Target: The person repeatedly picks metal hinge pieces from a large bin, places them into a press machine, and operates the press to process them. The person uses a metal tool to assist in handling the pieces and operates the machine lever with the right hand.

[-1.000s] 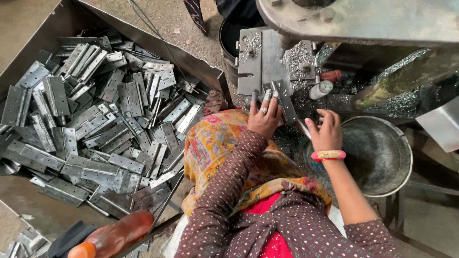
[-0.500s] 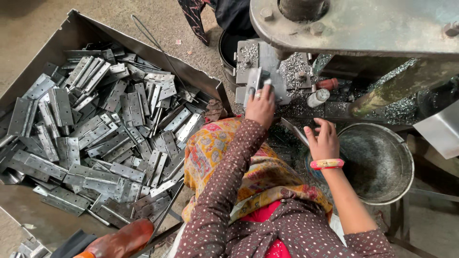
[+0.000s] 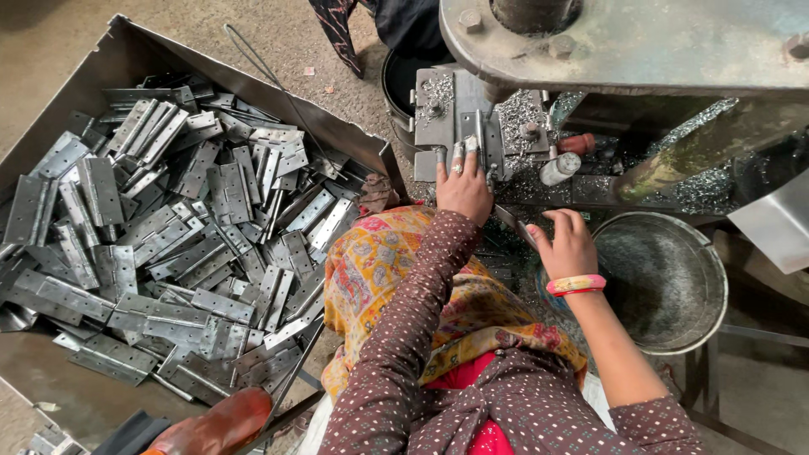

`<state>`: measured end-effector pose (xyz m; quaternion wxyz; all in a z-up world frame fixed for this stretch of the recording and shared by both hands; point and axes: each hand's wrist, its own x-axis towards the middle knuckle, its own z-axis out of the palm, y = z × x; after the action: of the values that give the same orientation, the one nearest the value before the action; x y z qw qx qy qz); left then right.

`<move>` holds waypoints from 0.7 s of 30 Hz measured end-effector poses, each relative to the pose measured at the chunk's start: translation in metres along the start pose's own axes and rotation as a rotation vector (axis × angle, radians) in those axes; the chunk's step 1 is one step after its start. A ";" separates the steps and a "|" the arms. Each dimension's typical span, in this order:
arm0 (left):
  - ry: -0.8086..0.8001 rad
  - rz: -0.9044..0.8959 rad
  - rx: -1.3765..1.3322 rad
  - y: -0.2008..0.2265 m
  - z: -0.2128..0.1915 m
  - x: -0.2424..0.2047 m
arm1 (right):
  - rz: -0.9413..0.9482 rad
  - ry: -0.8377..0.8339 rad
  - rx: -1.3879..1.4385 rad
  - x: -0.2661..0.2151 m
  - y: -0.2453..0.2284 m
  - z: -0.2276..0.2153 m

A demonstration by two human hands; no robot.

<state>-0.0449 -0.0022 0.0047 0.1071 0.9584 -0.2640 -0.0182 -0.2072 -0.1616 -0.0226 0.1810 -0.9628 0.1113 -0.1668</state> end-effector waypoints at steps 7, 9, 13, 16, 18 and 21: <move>0.018 0.025 -0.011 -0.011 0.006 -0.004 | 0.105 -0.483 -0.272 -0.034 0.016 0.055; 0.099 0.021 -0.089 -0.017 0.009 -0.009 | 0.188 -0.605 -0.262 -0.043 0.023 0.067; 0.108 0.055 0.007 -0.021 0.015 -0.011 | 0.142 -0.613 -0.087 -0.034 0.042 0.072; 0.126 0.049 0.021 -0.021 0.015 0.007 | 0.134 -0.731 -0.089 0.001 0.058 0.067; 0.058 0.060 0.098 -0.022 0.018 0.019 | 0.148 -0.767 -0.107 -0.006 0.060 0.070; 0.074 0.023 0.000 -0.023 0.020 0.032 | 0.150 -0.690 -0.101 -0.018 0.064 0.077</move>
<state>-0.0081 -0.0033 -0.0191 0.1171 0.9553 -0.2708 0.0184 -0.2054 -0.1911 -0.1204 0.1720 -0.9593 0.1224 0.1875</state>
